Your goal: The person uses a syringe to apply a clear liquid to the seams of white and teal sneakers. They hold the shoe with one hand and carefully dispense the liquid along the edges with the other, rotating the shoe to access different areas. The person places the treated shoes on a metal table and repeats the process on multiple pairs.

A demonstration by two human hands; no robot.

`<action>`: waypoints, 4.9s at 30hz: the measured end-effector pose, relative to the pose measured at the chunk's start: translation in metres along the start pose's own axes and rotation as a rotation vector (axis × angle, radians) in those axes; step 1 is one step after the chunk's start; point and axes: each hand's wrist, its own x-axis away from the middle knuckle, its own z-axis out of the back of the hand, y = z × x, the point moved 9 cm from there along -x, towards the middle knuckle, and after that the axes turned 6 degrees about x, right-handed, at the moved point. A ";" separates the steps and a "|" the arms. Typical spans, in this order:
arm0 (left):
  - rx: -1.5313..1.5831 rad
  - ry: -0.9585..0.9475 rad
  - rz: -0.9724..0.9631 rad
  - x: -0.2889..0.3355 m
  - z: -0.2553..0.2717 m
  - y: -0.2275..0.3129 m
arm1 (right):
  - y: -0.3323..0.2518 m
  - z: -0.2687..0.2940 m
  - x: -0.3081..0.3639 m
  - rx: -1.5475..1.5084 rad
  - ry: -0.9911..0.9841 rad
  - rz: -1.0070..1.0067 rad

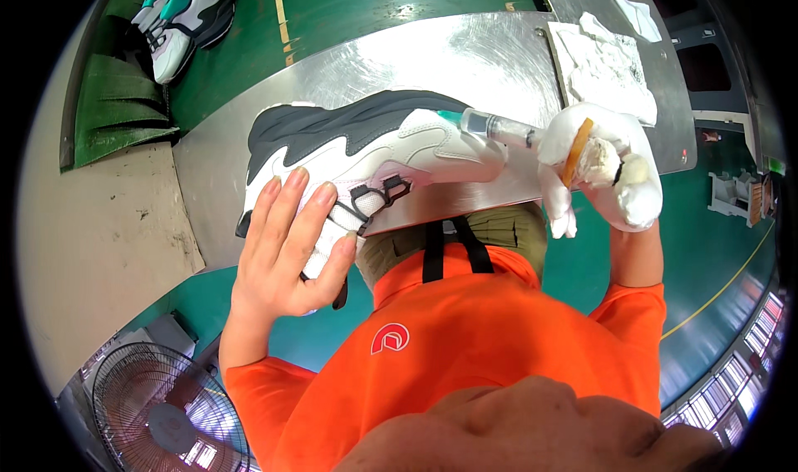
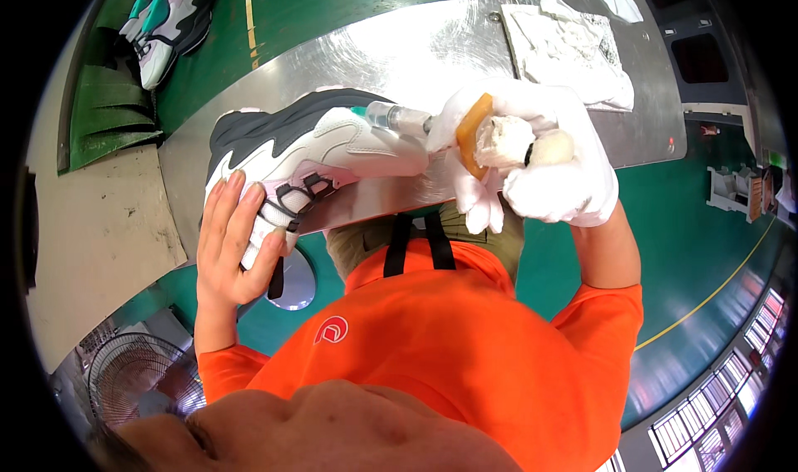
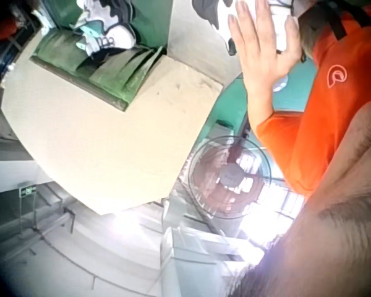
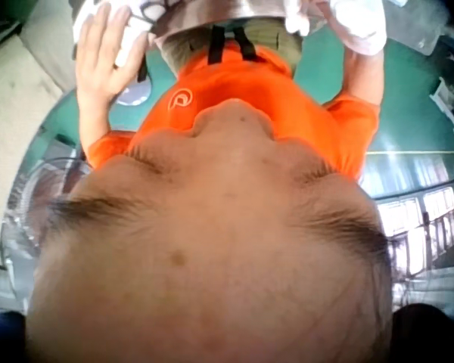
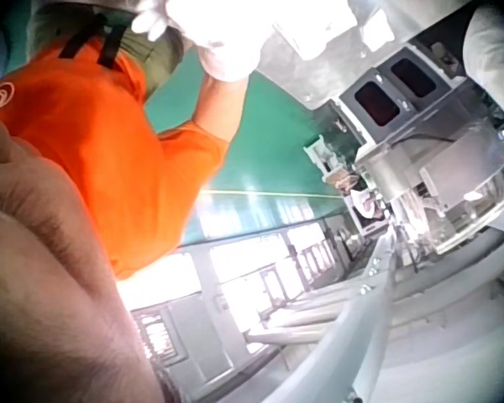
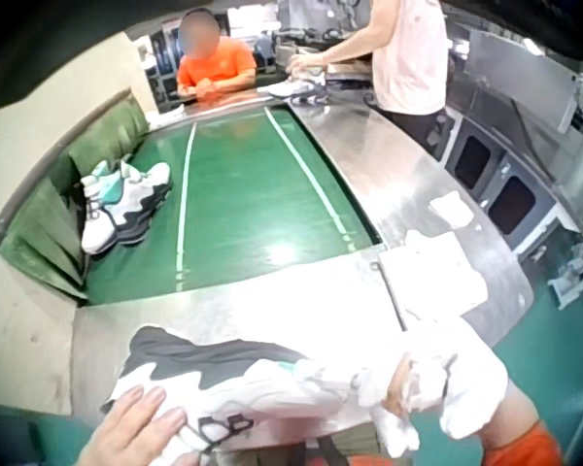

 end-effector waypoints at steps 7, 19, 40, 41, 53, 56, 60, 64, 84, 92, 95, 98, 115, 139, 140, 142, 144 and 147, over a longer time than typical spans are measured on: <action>-0.037 -0.047 0.011 -0.005 0.000 0.007 | 0.012 0.016 0.006 -0.203 -0.070 0.170; -0.037 -0.093 0.105 -0.011 -0.001 0.019 | 0.047 0.042 0.015 -0.430 -0.106 0.399; -0.074 -0.065 0.096 -0.012 -0.003 0.022 | 0.073 0.034 0.032 -0.490 0.065 0.313; -0.073 -0.063 0.093 -0.012 -0.003 0.022 | 0.072 0.033 0.033 -0.493 0.064 0.321; -0.074 -0.033 0.066 -0.006 -0.006 0.029 | 0.061 0.024 0.044 -0.490 0.092 0.357; -0.079 -0.022 0.047 -0.003 -0.006 0.030 | 0.058 0.019 0.048 -0.457 0.132 0.323; -0.118 0.001 0.030 0.002 -0.010 0.033 | 0.056 0.015 0.054 -0.443 0.178 0.317; -0.132 0.019 0.021 0.005 -0.012 0.037 | 0.048 0.009 0.060 -0.388 0.235 0.261; -0.059 -0.009 0.056 -0.016 0.002 0.019 | 0.010 -0.030 0.063 0.284 0.315 0.333; 0.144 -0.086 0.141 -0.039 0.016 -0.013 | 0.015 -0.026 0.045 0.327 0.250 0.417; 0.277 -0.129 0.139 -0.059 0.014 -0.036 | 0.019 -0.016 0.036 0.431 0.295 0.459; 0.437 -0.212 0.239 -0.075 0.014 -0.058 | 0.030 -0.008 0.025 0.469 0.299 0.461; 0.892 -0.934 0.381 -0.162 -0.056 -0.144 | 0.067 -0.002 0.012 0.466 0.336 0.514; 1.168 -0.203 0.257 -0.157 0.020 -0.097 | -0.077 -0.034 0.017 -0.093 -0.165 0.752; 1.192 -0.084 0.245 -0.149 0.029 -0.101 | -0.085 -0.041 0.012 -0.142 -0.138 0.714; 1.234 0.162 0.223 -0.125 0.043 -0.110 | -0.092 -0.051 0.001 -0.031 -0.113 0.682; 1.261 0.262 0.238 -0.106 0.045 -0.120 | -0.096 -0.058 -0.011 0.287 -0.096 0.719; 1.321 0.384 0.246 -0.085 0.045 -0.134 | -0.087 -0.075 -0.030 0.163 -0.252 0.548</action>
